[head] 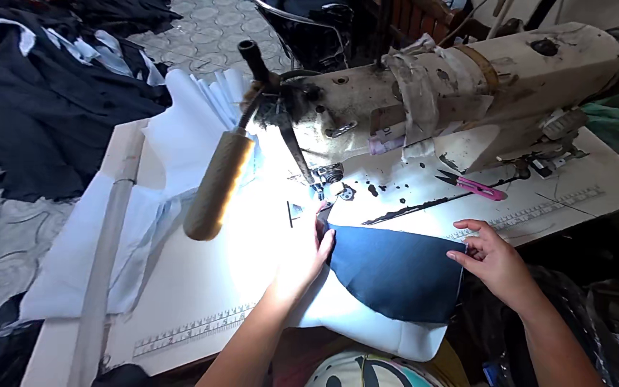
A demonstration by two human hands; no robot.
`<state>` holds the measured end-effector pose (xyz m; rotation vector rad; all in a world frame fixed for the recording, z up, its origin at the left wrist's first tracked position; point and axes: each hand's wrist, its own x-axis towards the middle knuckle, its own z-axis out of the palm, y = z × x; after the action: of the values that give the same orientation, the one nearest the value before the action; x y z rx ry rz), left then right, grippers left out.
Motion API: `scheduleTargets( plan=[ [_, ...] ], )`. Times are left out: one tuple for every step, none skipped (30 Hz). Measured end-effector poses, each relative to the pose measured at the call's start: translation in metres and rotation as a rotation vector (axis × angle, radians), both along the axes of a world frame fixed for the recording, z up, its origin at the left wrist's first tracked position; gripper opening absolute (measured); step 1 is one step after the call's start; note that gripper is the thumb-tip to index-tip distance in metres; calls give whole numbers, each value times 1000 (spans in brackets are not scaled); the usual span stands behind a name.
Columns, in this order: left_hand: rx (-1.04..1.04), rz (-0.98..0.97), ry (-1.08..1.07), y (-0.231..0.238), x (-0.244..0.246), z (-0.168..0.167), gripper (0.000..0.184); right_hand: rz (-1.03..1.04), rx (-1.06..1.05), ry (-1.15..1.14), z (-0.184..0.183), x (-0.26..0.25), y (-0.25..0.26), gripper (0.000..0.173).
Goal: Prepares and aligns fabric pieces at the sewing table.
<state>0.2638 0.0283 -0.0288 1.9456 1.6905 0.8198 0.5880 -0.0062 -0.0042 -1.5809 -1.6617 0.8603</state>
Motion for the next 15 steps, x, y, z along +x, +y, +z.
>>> scheduleTargets(
  plan=[
    [5, 10, 2, 1, 0, 0, 53, -5, 7, -1, -1, 0, 0, 52],
    [4, 19, 11, 2, 1, 1, 53, -7, 11, -7, -1, 0, 0, 52],
    [-13, 25, 19, 3, 2, 2, 52, -6, 14, -12, -2, 0, 0, 52],
    [-27, 32, 20, 3, 3, 3, 51, -8, 12, -18, -1, 0, 0, 51],
    [-47, 35, 19, 3, 3, 4, 50, -8, 10, -26, -1, 0, 0, 51],
    [-49, 37, 19, 3, 3, 4, 48, -8, 9, -31, -1, 1, 0, 52],
    [-41, 35, 22, 2, 2, 3, 43, -6, 12, -35, -1, 1, 1, 52],
    [-15, 23, 36, 1, 2, 3, 35, -6, 17, -38, -1, 1, 1, 52],
    [22, 11, 72, 1, 2, 2, 27, -5, 19, -40, -2, 1, 1, 52],
    [80, -5, 140, -1, 2, 1, 22, -2, 20, -42, -2, 1, 1, 53],
    [155, -22, 210, -2, 2, 0, 22, 0, 23, -45, -2, 1, 2, 53],
    [205, -44, 277, -5, 1, 1, 26, 5, 32, -55, -3, 2, 2, 52],
    [217, -67, 326, -9, 0, 2, 32, 15, 45, -71, -3, 2, 4, 50],
    [215, -91, 352, -14, -1, 3, 40, 34, 59, -101, -3, 3, 6, 47],
    [203, -109, 356, -18, -3, 3, 47, 57, 81, -147, -3, 3, 10, 40]
  ],
)
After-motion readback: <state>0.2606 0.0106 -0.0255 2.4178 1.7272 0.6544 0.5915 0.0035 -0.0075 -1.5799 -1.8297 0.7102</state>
